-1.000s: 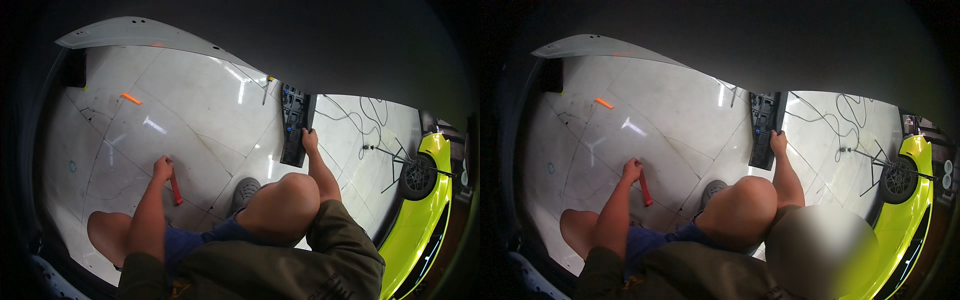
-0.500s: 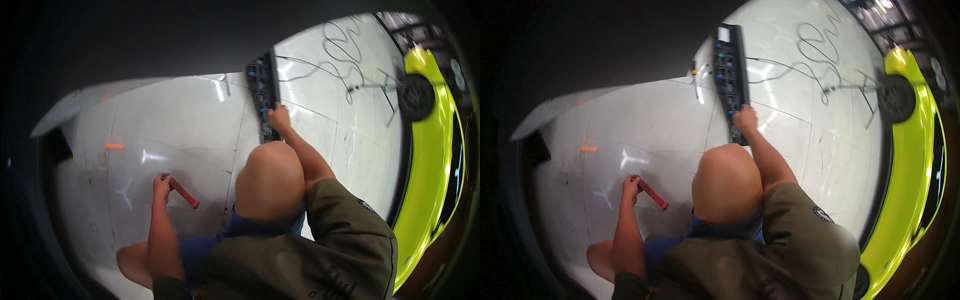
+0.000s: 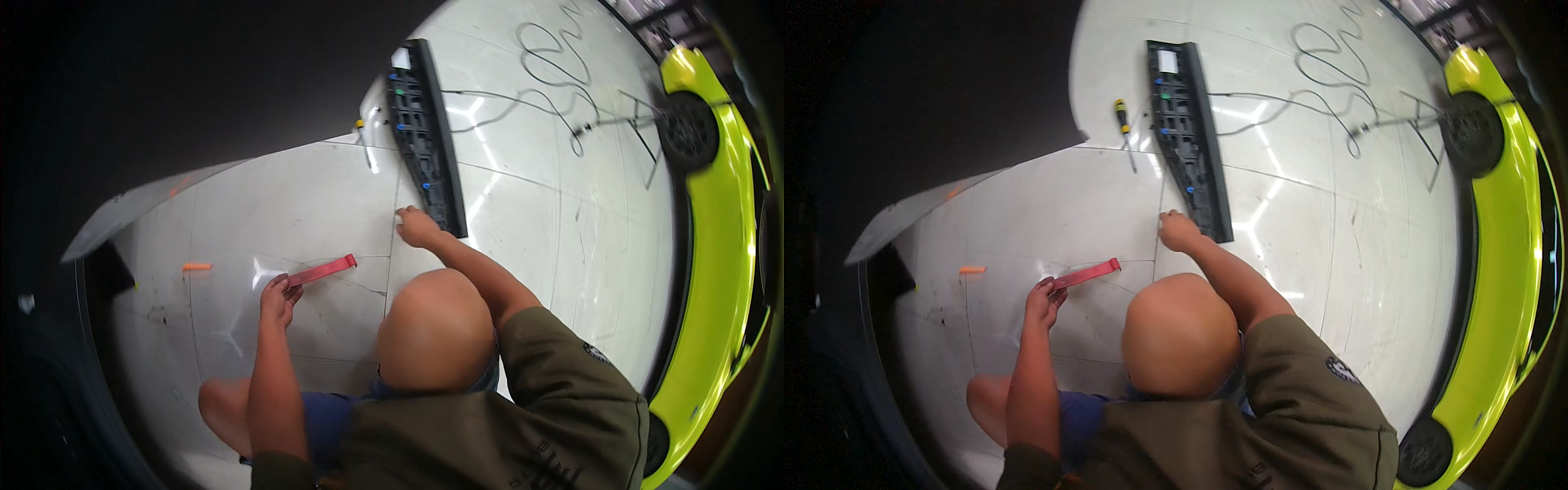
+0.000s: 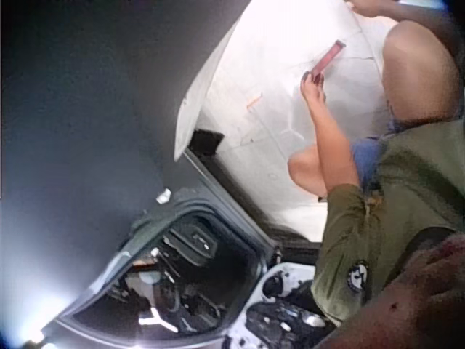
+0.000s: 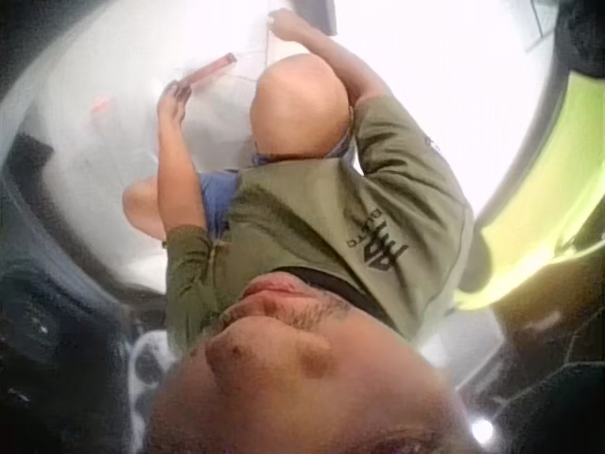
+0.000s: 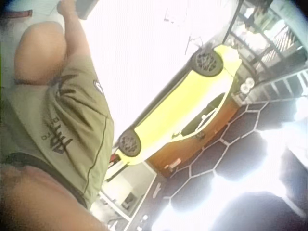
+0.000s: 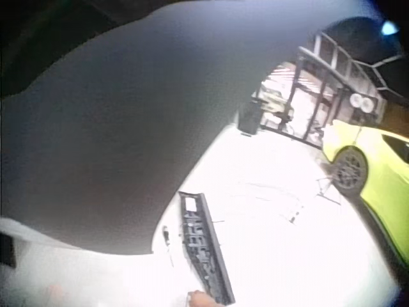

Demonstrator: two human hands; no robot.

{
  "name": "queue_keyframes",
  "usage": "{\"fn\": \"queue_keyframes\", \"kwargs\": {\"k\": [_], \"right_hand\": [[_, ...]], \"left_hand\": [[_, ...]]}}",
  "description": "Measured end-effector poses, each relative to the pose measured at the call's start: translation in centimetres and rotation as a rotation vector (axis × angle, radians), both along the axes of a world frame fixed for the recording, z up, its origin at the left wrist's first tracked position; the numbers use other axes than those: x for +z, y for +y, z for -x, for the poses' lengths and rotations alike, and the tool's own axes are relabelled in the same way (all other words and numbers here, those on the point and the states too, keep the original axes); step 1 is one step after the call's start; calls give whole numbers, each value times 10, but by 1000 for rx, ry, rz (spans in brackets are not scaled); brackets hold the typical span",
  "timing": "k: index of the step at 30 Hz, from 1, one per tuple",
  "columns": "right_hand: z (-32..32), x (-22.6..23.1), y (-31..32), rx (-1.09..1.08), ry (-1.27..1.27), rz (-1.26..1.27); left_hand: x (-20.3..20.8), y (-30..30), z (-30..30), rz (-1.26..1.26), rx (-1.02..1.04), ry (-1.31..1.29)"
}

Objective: The person removes interior trim panels from a white car using a screwdriver and a plastic pry tool. They detach a lower door panel, then a side panel near the door frame, and finally a long trim piece from the door jamb, placing each removed part on the floor.

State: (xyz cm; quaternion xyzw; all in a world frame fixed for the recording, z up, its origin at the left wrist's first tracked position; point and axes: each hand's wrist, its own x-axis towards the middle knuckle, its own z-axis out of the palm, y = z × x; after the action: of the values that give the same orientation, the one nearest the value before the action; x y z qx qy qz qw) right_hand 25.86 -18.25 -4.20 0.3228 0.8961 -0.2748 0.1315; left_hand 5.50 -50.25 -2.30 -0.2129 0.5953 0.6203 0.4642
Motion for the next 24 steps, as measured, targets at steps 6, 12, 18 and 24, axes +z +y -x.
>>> {"fn": "queue_keyframes", "kwargs": {"k": [6,12,18,24], "right_hand": [[45,31,41,-226,63,-534],[40,-17,73,-264,-117,-570],[-2,10,126,-565,340,-470],[-66,24,161,-1108,582,211]], "left_hand": [[1,-34,0,136,-37,-20],[0,-26,-15,300,-149,-22],[-24,-26,-17,252,-176,-33],[-58,-23,-8,227,-283,-55]]}}
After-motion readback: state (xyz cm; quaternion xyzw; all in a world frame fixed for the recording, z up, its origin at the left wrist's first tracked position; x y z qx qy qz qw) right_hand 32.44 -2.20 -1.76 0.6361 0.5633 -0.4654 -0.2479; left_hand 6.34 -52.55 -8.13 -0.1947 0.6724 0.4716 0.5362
